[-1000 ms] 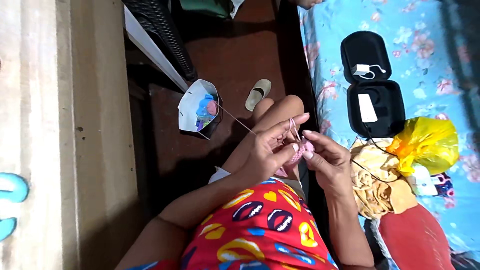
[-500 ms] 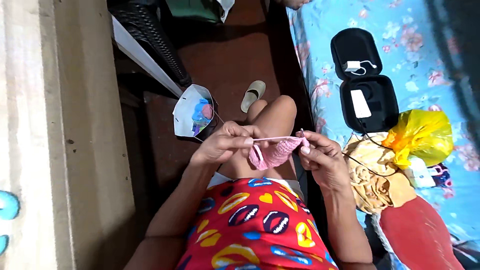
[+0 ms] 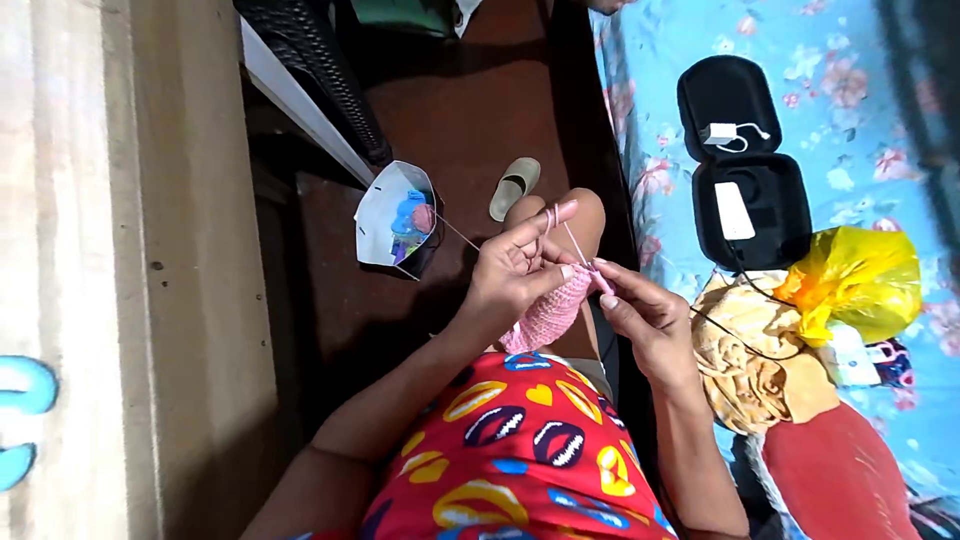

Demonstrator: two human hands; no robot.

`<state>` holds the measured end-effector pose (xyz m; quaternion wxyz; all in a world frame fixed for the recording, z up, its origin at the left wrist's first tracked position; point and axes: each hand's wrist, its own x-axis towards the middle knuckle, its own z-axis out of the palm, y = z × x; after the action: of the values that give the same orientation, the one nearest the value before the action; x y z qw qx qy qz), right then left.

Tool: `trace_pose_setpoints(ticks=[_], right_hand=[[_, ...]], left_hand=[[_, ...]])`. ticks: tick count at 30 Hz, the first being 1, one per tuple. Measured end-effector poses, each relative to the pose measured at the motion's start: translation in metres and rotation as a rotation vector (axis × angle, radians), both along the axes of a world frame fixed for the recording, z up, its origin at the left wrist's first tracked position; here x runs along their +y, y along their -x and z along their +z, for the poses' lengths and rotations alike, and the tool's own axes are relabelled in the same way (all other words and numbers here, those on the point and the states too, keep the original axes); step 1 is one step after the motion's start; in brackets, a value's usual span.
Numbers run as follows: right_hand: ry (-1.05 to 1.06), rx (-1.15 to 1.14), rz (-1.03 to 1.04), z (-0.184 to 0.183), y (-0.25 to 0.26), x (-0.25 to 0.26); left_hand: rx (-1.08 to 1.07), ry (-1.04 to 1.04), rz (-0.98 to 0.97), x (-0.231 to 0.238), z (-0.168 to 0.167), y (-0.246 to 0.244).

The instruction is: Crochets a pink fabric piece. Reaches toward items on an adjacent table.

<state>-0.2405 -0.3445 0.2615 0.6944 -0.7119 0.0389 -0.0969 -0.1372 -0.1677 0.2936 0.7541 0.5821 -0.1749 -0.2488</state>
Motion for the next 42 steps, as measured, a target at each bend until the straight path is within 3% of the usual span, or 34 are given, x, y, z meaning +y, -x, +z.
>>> trace_pose_setpoints(ticks=[5,8,19,31,37,42], right_hand=[[0.518,-0.218,-0.025,-0.005,-0.001,-0.008],[0.718,-0.292,-0.055,-0.004,-0.002,-0.010],[1.024,-0.315,-0.204,0.001,0.000,0.004],[0.992,-0.371,-0.186,-0.004,-0.001,0.001],[0.610,-0.343,-0.092,-0.013,-0.004,-0.006],[0.571,-0.338,-0.100,-0.015,-0.003,-0.007]], left_hand=[[0.135,-0.022,-0.012,0.003,0.003,0.000],[0.162,0.001,0.013,0.002,0.000,0.000],[0.075,-0.001,0.060,0.003,-0.005,0.003],[0.106,-0.006,0.033,0.002,-0.005,0.003],[0.253,0.034,0.000,0.000,-0.005,0.003],[0.190,0.031,-0.012,0.001,-0.007,0.003]])
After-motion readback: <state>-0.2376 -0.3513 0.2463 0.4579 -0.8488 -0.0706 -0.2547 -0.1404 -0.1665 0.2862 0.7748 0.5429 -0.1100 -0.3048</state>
